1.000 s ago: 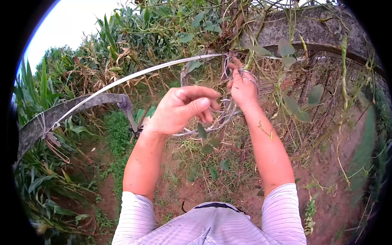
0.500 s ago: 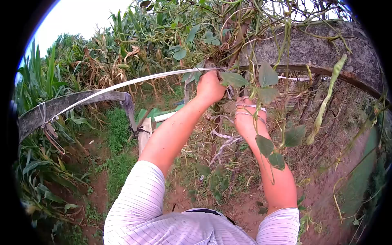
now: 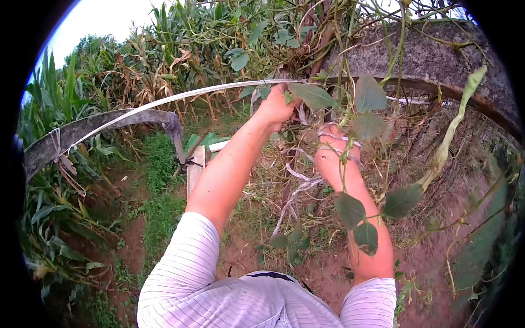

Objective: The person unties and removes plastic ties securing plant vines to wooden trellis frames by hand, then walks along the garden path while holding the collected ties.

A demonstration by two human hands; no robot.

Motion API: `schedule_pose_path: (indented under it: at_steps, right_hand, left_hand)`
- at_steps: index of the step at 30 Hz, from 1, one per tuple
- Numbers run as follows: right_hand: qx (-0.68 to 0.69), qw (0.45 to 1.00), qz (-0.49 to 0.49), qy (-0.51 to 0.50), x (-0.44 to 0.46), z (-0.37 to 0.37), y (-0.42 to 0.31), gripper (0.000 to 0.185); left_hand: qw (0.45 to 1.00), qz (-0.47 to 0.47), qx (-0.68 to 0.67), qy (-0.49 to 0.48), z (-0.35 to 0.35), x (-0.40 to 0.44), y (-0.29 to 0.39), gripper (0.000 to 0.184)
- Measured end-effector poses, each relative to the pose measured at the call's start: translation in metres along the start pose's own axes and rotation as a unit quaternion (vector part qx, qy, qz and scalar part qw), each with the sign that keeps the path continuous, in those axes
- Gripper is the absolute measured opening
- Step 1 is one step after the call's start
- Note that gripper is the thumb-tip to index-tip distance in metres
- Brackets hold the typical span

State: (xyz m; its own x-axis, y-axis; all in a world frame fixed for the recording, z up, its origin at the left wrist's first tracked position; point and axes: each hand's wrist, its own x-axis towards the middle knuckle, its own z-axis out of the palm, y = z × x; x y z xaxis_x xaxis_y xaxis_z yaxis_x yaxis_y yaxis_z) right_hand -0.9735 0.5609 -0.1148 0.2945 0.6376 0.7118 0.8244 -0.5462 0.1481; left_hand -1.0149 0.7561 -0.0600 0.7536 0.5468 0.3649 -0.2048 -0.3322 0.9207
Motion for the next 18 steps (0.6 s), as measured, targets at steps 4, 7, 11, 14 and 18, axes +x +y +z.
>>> schedule_pose_path:
  at_steps: [4, 7, 11, 14, 18]
  right_hand:
    - [0.094, 0.993, 0.072, -0.010, 0.000, 0.021, 0.011, 0.033]
    - [0.059, 0.998, -0.003, 0.033, 0.001, -0.006, 0.004, 0.032]
    - [0.042, 0.997, -0.016, 0.065, 0.000, -0.005, 0.003, 0.034]
    - [-0.002, 0.999, 0.028, 0.020, -0.002, -0.008, -0.007, 0.033]
    - [-0.025, 0.997, -0.016, 0.076, -0.005, 0.011, 0.000, 0.032]
  left_hand:
    - [0.987, 0.084, 0.133, 0.029, -0.011, -0.004, -0.001, 0.022]
    - [0.988, 0.011, -0.116, -0.105, -0.029, -0.018, 0.010, 0.015]
    - [0.955, -0.063, -0.246, -0.150, -0.052, -0.049, 0.042, 0.017]
    - [0.954, -0.037, -0.254, -0.157, -0.060, -0.055, 0.045, 0.017]
    - [0.968, -0.023, -0.206, -0.141, -0.056, -0.058, 0.029, 0.012]
